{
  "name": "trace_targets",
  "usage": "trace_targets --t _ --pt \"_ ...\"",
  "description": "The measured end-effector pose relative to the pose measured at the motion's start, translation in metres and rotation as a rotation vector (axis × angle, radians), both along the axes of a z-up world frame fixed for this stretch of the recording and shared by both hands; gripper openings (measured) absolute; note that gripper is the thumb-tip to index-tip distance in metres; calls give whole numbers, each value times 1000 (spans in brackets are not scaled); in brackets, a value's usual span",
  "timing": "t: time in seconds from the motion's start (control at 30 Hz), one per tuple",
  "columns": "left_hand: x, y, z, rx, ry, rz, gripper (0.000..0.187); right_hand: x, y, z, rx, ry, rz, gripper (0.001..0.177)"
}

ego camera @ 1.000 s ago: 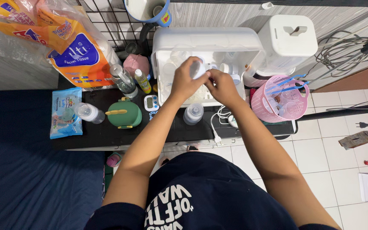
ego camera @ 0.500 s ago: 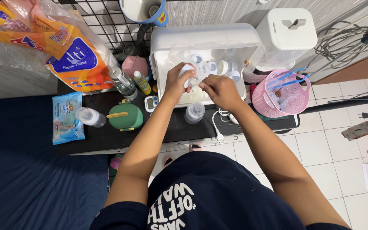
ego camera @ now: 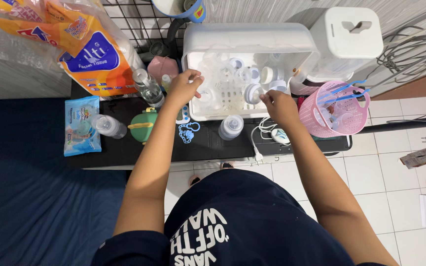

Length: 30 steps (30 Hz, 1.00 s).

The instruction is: The person wipes the tabletop and items with tissues, untangles a power cord, and assembles baby bottles by attaching nipples, rings, and caps to the bottles by hand.

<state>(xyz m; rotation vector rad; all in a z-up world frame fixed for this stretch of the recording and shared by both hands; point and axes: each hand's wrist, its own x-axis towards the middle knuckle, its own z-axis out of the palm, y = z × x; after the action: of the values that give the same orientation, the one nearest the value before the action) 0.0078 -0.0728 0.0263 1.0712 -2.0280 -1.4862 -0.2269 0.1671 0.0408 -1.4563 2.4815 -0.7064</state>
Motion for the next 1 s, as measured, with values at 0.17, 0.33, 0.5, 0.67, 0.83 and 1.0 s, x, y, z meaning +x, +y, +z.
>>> trace_targets --t 0.17,0.33,0.5,0.67,0.83,1.0 --pt "-4 2 -24 -138 -82 18 28 -5 0 -17 -38 -40 -26 33" --pt "-6 0 -48 -469 -449 -104 13 -5 -2 -15 -140 -12 -4 24" --pt "-5 18 -71 -519 -643 -234 28 -4 -5 -9 -173 -138 -26 23" --pt "-3 23 -83 -548 -434 -178 30 -17 -5 -27 -270 -216 -1 23" --pt "-11 24 -87 -446 6 -15 34 -30 -17 -39 -398 -1173 -244 31" --pt "-13 36 -56 45 51 35 64 -31 -19 -30 -467 -1495 -185 37"
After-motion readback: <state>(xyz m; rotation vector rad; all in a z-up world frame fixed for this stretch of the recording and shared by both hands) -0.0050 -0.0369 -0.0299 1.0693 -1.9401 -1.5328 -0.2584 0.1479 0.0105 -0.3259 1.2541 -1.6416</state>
